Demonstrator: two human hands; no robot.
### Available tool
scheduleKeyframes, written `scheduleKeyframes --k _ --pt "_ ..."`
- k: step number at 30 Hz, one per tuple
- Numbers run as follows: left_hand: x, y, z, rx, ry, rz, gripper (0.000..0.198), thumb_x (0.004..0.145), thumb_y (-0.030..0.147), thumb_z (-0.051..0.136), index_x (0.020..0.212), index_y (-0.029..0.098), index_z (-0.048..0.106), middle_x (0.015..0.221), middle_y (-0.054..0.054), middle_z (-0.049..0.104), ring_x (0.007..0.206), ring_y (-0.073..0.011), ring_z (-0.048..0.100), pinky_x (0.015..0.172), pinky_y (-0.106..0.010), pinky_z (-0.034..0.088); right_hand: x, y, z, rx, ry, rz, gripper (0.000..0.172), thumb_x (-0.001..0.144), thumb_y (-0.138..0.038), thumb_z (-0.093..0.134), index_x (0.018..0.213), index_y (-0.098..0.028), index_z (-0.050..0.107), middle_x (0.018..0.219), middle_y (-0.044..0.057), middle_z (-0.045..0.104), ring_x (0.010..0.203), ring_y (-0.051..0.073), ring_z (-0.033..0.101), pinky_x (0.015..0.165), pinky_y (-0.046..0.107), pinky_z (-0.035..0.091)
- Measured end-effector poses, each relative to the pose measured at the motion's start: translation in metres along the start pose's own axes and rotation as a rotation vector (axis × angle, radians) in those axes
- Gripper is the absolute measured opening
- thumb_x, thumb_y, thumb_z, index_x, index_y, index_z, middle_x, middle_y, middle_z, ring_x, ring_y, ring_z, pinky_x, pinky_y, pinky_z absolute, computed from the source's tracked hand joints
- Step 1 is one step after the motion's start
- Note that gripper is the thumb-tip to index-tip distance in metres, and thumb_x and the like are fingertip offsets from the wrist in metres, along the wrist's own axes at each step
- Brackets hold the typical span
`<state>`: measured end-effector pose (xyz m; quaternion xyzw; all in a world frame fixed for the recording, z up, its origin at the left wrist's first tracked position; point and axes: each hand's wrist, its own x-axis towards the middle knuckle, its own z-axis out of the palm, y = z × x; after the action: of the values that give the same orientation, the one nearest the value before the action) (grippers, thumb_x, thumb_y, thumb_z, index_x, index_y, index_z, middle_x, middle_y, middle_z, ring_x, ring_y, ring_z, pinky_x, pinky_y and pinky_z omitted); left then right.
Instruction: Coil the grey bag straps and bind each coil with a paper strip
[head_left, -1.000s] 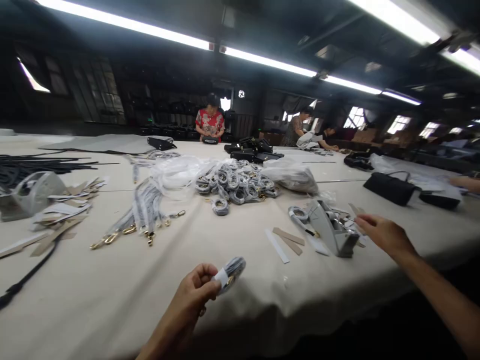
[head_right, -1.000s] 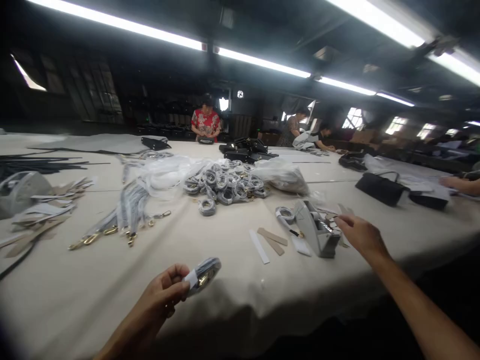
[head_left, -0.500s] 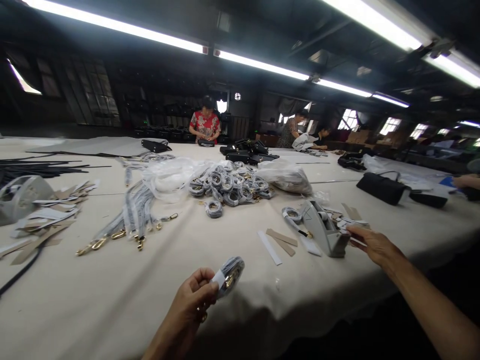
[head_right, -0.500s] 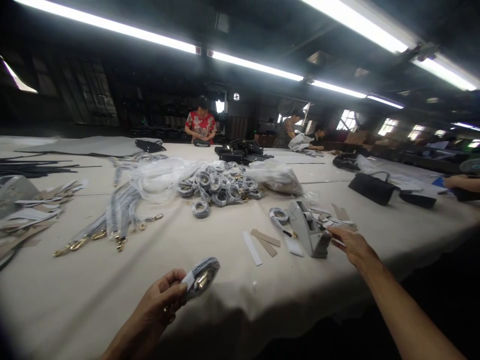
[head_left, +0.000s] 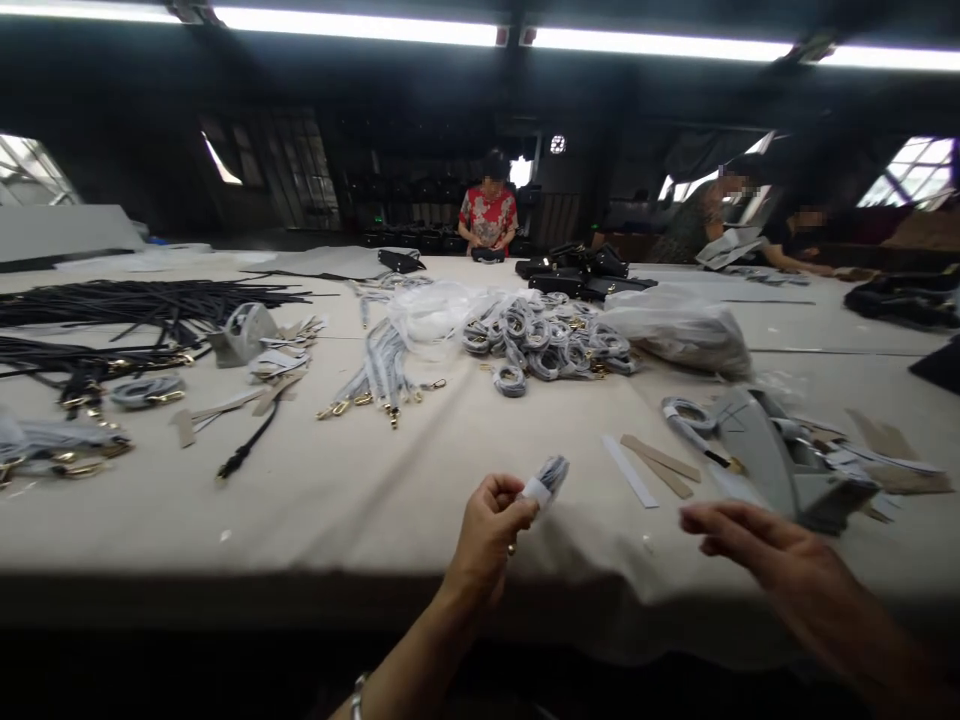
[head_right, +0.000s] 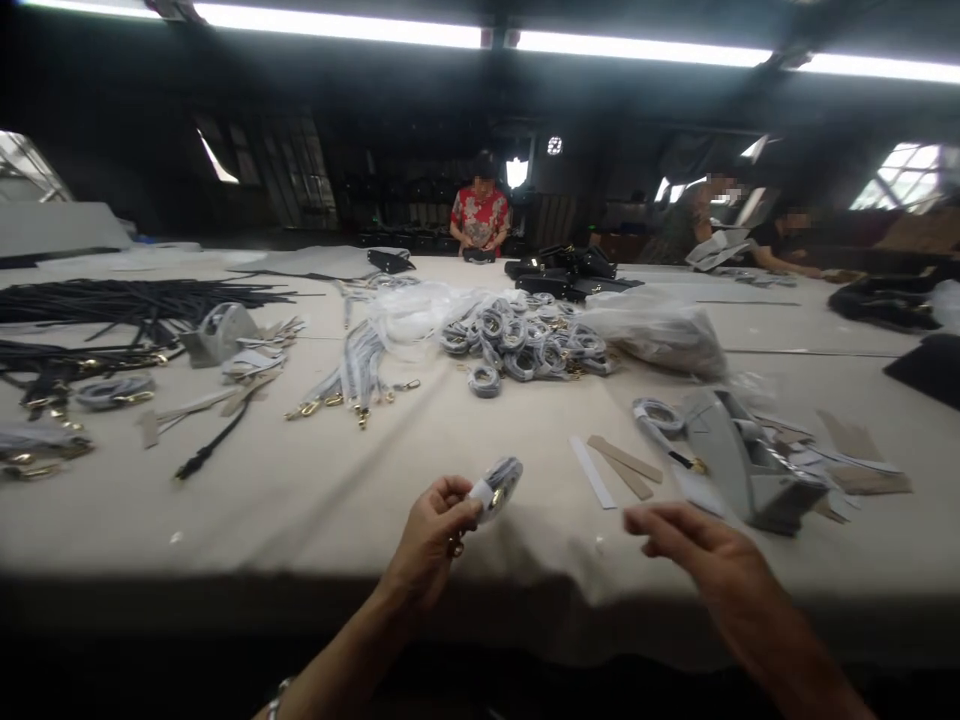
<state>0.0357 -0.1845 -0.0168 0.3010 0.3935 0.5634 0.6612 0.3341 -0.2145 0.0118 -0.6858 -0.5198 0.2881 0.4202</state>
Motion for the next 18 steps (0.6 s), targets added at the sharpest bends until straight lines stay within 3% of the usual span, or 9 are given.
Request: scheduleKeyframes --k 3,5,7,12,18 --pt "-0.003 -0.006 -0.002 0.147 -0.005 0.148 0.030 0.069 0.028 0.076 0.086 0.016 0.055 0.068 0.004 0.053 0.061 -0.0085 0.042 0.057 -0.019 0.033 -0.030 -0.056 0.074 0.091 -0.329 -0.093 0.037 0.071 -0.058 0.073 0.080 -0.022 0.077 0.083 0.007 0.074 0.082 0.025 0.067 0.074 0.029 0.054" --pt "-0.007 -0.005 -0.007 0.261 0.006 0.224 0.026 0.073 0.027 0.073 0.087 0.017 0.055 0.071 0.003 0.051 0.063 -0.0095 0.041 0.059 -0.021 0.034 -0.037 -0.076 0.109 0.120 -0.387 -0.134 0.036 0.073 -0.057 0.072 0.078 -0.021 0.075 0.078 0.004 0.072 0.078 0.021 0.064 0.070 0.026 0.050" --pt "-0.012 -0.002 -0.013 0.342 0.033 0.282 0.022 0.075 0.025 0.071 0.088 0.017 0.055 0.074 0.002 0.052 0.065 -0.0105 0.042 0.061 -0.022 0.036 -0.033 -0.082 0.129 0.129 -0.385 -0.136 0.036 0.074 -0.056 0.072 0.076 -0.020 0.074 0.076 0.003 0.071 0.076 0.020 0.062 0.070 0.026 0.048" --pt "-0.015 0.006 -0.027 0.364 0.058 0.306 0.021 0.075 0.022 0.071 0.089 0.018 0.056 0.076 0.001 0.053 0.068 -0.0117 0.043 0.062 -0.022 0.036 -0.014 -0.080 0.148 0.159 -0.434 -0.083 0.038 0.070 -0.055 0.076 0.075 -0.018 0.075 0.075 0.004 0.071 0.077 0.021 0.061 0.072 0.028 0.047" --pt "-0.009 0.012 -0.039 0.101 -0.053 0.115 0.024 0.073 0.027 0.071 0.089 0.015 0.059 0.071 0.002 0.052 0.062 -0.0094 0.038 0.058 -0.021 0.031 -0.006 -0.091 0.156 0.215 -0.627 -0.089 0.022 0.077 -0.040 0.074 0.077 -0.018 0.075 0.073 0.001 0.068 0.075 0.017 0.058 0.070 0.025 0.045"
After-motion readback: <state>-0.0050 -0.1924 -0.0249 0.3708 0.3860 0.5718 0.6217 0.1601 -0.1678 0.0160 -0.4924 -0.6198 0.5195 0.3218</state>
